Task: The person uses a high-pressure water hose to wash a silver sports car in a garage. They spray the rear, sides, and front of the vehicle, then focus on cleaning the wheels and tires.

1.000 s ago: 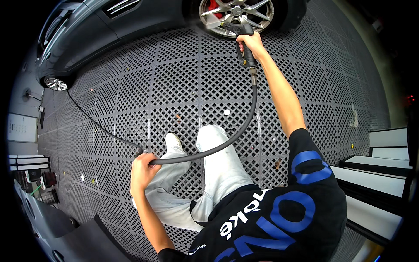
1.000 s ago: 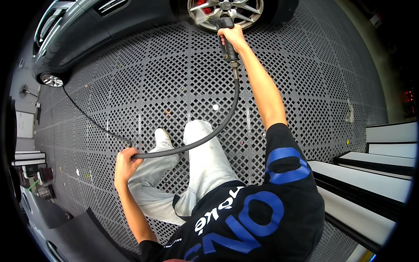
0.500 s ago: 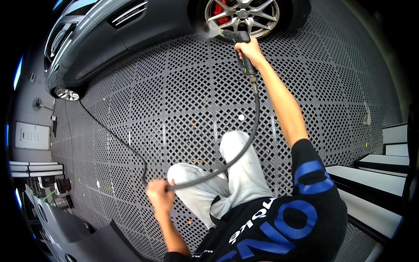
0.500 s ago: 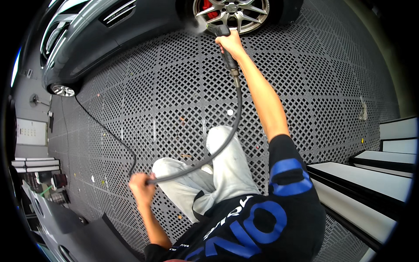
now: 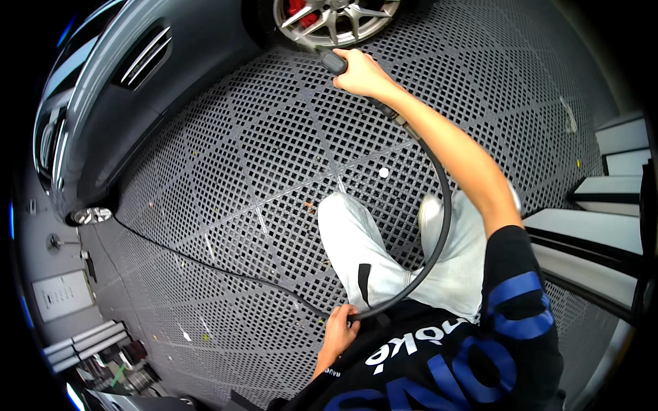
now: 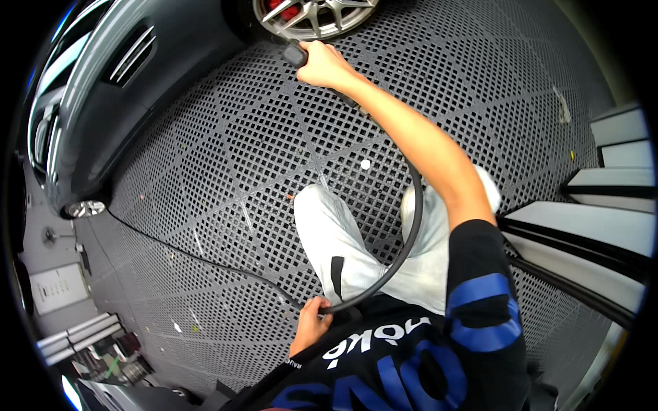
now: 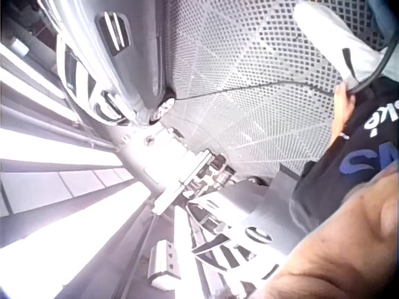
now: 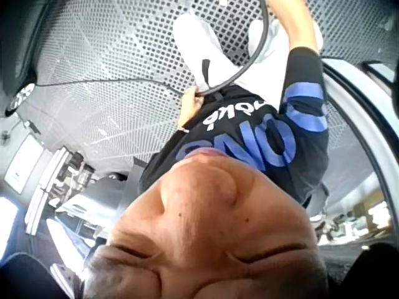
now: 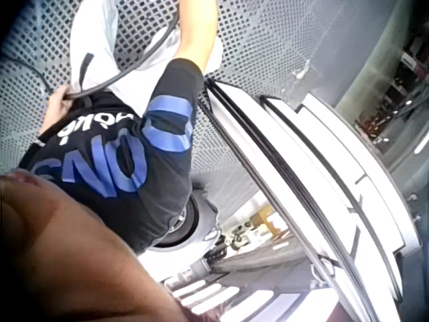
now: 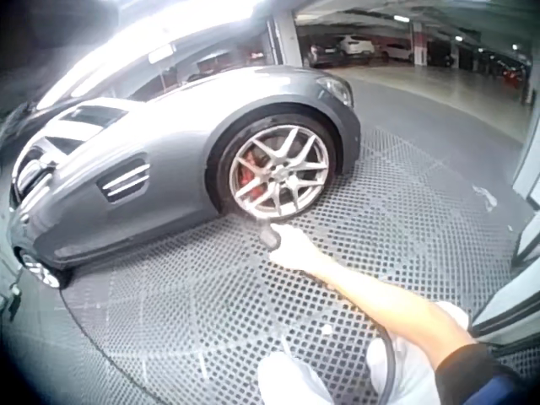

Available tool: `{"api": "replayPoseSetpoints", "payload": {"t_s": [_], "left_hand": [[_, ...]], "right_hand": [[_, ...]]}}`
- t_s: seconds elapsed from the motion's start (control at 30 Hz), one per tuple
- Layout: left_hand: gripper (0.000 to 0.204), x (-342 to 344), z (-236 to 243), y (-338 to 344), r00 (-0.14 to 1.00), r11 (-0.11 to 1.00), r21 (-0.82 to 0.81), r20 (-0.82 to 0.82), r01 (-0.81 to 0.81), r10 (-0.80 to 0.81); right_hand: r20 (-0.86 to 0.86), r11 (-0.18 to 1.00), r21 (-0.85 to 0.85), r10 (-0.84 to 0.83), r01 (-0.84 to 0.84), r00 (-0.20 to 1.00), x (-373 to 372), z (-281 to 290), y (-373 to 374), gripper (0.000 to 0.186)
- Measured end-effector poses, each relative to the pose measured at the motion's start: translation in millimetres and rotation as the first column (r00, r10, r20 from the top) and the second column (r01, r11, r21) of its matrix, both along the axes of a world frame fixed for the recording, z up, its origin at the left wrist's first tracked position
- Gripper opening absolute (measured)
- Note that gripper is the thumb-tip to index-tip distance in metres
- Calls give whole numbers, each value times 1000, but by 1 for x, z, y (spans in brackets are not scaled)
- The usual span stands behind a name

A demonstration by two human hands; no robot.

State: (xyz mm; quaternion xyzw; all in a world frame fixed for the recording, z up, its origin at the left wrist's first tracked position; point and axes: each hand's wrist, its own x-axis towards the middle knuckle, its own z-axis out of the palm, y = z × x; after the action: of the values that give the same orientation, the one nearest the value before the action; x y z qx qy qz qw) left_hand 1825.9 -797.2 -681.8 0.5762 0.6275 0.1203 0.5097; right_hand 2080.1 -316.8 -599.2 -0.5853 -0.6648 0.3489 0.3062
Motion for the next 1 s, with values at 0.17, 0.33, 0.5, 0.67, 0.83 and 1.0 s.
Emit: {"api": "replayPoseSetpoints", "payload": {"t_s": [0.17, 0.33, 0.5, 0.67, 0.83, 1.0], "left_hand": [[31, 5, 5, 90, 735, 735, -35, 96, 677, -672], [30, 50, 37, 241, 832, 759, 342, -243, 554, -498], [31, 121, 68, 329, 970, 754, 639, 45, 156, -239], [37, 132, 60, 309, 969, 763, 625, 40, 166, -244], [41, 67, 25, 264, 981, 869, 462, -159, 176, -114], [40, -5, -1, 219, 939, 934, 331, -345, 132, -10]], "right_hand": [[-38, 998, 67, 0, 2, 999, 40, 1, -27, 77], [-114, 998, 59, -16, 23, 993, 55, 6, -25, 59], [-238, 994, 95, 66, -45, 969, 46, 16, -10, 63], [-254, 960, 279, 61, 12, 965, 37, 14, 12, 66], [-319, 971, 224, -10, 86, 948, 42, 14, 38, 60], [-296, 955, 298, 96, -4, 950, 33, 0, 47, 71]]}}
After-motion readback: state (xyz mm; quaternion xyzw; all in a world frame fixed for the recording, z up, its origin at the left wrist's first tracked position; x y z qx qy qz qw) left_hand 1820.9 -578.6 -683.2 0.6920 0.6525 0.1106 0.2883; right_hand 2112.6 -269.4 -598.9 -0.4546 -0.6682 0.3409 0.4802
